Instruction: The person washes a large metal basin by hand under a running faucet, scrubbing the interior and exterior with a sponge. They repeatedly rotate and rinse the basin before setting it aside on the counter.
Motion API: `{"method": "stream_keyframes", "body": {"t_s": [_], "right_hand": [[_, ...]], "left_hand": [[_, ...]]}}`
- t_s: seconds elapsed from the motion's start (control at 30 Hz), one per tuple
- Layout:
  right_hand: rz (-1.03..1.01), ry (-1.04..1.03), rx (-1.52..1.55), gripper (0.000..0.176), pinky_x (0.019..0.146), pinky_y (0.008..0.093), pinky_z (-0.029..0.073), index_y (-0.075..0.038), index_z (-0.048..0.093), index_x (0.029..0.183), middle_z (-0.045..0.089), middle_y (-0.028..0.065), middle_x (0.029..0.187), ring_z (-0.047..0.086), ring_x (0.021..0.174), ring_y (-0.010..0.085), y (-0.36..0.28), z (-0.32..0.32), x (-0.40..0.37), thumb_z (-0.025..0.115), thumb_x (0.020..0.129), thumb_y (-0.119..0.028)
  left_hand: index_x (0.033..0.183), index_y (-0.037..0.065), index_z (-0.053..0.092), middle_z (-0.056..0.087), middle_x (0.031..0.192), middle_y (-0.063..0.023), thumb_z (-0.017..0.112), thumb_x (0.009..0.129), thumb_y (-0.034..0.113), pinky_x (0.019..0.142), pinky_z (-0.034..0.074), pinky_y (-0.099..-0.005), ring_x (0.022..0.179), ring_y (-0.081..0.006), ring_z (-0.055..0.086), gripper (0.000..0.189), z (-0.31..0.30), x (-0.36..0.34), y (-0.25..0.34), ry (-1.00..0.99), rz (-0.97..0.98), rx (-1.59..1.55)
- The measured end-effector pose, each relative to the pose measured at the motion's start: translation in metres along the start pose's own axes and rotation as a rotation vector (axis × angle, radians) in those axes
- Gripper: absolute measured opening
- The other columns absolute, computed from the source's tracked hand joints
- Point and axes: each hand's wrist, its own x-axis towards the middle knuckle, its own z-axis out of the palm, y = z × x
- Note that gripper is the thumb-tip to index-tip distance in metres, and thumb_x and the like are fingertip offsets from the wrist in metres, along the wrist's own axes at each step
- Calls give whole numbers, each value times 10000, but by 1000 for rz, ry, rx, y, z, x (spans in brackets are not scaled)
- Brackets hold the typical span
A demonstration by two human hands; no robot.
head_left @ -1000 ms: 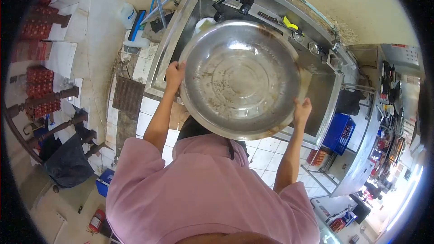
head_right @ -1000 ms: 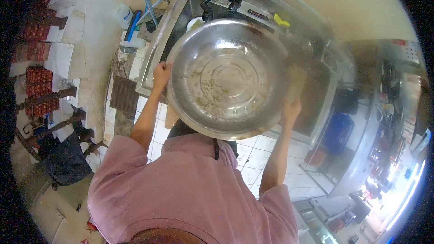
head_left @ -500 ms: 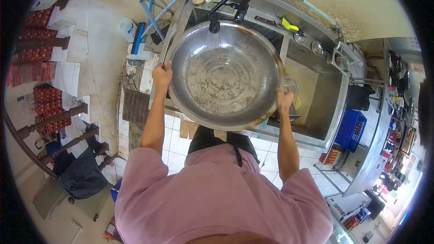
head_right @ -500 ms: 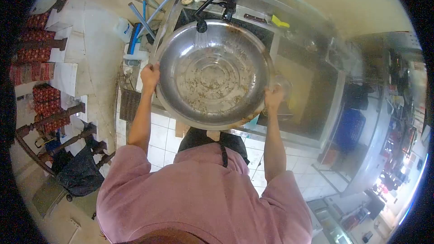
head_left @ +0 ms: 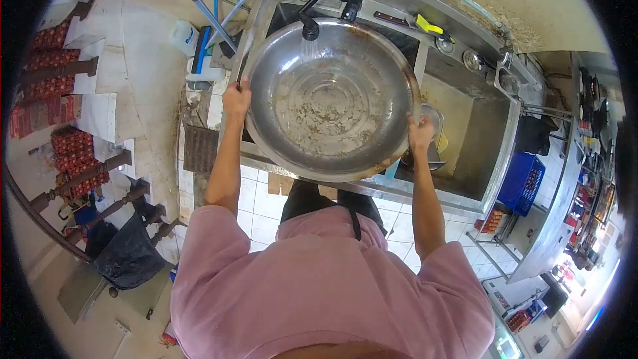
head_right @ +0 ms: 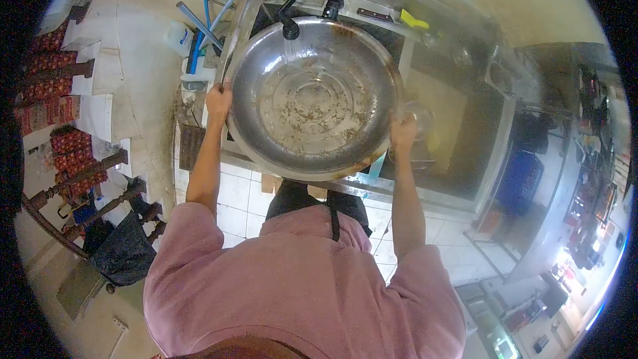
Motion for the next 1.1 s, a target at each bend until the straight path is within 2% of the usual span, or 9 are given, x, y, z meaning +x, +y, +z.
{"method": "stream_keyframes", "body": {"t_s": [0.2,0.3,0.37,0.43,0.57,0.7,0.9,1.0,1.1], "right_hand": [[-182,321,-290,592,823,424,511,12,605,1151,668,245,1054,655,964,406,-39,-5,-5,804,795,-417],[-158,331,-610,633,913,415,498,-15,566,1263,613,260,1213,629,1109,357,-120,-6,-12,802,804,-382],[-256,21,17,631,977,459,460,16,569,1274,563,250,1305,556,1198,375,-134,27,0,776,826,-377],[-179,-525,151,650,987,438,462,13,576,1283,591,235,1286,569,1194,361,-179,62,20,797,815,-380],[-549,-268,496,741,975,396,467,-9,619,1249,678,170,1137,635,1085,300,-212,213,72,866,720,-466],[-338,-492,517,716,889,358,488,-13,666,1174,694,110,1025,644,967,212,-256,240,80,895,676,-474],[-404,-312,388,478,659,269,504,-25,749,969,708,14,763,619,679,108,-266,191,61,881,718,-409],[-350,-378,661,460,665,273,506,-36,760,940,702,22,752,613,679,100,-249,192,66,871,726,-428],[-303,-377,500,451,665,288,512,-47,772,887,708,31,744,629,689,100,-252,162,56,856,729,-461]], "left_hand": [[1274,-27,542,642,1106,-223,596,968,352,920,461,-446,1017,-368,613,490,-13,-45,3,90,28,-369],[1264,-38,521,601,1119,-193,595,976,265,968,422,-438,1043,-340,562,425,-29,-91,13,263,98,-481],[1233,-41,522,582,1122,-184,589,980,226,988,397,-433,1062,-324,535,374,-35,-116,3,375,104,-538],[1202,-38,524,571,1128,-182,576,985,201,1002,376,-426,1089,-308,517,327,-27,-133,-20,473,61,-559],[1139,-7,532,561,1123,-153,557,1008,203,964,388,-404,1076,-283,520,249,-26,-155,-51,473,101,-404],[1125,-4,533,563,1128,-158,549,1016,204,941,386,-396,1060,-280,518,236,-31,-163,-61,430,101,-360],[1122,2,536,559,1119,-143,562,1011,200,931,395,-404,1040,-260,525,229,-30,-163,-79,427,100,-451],[1109,-1,538,561,1097,-128,574,1007,198,927,404,-405,1026,-239,526,227,-21,-161,-83,397,92,-474],[1105,9,536,561,1063,-114,584,1004,198,912,414,-389,1000,-223,528,219,-32,-162,-58,377,120,-483]]}}
